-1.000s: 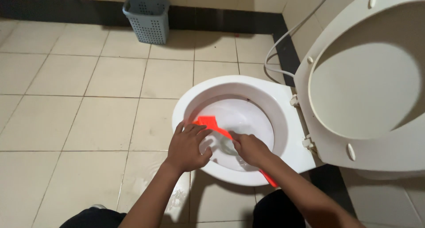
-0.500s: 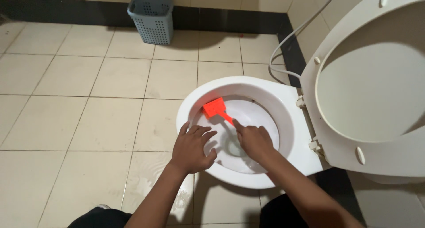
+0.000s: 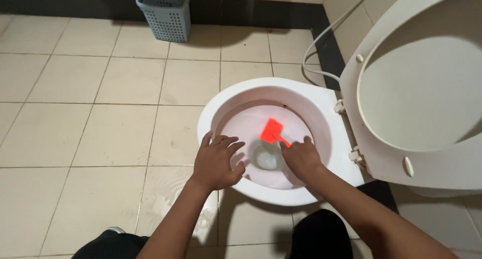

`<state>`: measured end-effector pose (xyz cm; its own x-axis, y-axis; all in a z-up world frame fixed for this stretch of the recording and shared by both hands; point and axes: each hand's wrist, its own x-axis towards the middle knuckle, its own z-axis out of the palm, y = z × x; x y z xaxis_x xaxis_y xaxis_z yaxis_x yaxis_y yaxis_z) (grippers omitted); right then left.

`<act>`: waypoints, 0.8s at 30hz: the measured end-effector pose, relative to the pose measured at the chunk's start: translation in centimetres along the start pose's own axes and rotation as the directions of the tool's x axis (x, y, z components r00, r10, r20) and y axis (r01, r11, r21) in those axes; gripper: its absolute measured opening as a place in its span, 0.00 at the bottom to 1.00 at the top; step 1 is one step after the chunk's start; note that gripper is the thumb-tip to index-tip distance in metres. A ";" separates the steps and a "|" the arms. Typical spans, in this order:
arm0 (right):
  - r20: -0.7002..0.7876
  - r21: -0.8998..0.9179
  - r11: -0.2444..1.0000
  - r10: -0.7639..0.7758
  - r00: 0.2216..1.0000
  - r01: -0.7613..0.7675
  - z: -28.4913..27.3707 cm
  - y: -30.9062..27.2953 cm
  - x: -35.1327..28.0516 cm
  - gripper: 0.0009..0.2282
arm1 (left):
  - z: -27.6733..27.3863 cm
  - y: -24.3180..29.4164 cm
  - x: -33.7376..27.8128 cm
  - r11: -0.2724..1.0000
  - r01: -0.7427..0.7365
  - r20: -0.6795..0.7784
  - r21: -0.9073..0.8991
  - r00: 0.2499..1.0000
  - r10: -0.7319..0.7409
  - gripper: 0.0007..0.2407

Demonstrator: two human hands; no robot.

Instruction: The person pours cleaning liquid from a bottle into the toilet bowl, then uses a red toilet brush to scrub the inside of the bowl. They flush the toilet and continue scrubbing before closing the lid and placing the brush on the floor.

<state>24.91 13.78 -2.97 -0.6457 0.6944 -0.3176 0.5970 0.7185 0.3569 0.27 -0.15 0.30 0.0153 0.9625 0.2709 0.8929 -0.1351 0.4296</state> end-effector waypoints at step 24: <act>-0.104 -0.074 0.997 0.006 0.995 -0.014 -0.2 3.5 -0.5 0.26 | 0.2 -0.2 0.1 0.999 -0.023 0.041 0.042 0.999 0.021 0.21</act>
<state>27.25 15.92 -1.39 -0.6881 0.6906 -0.2229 0.5688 0.7040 0.4253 0.14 0.03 0.09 0.0527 0.9681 0.2448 0.9104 -0.1473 0.3867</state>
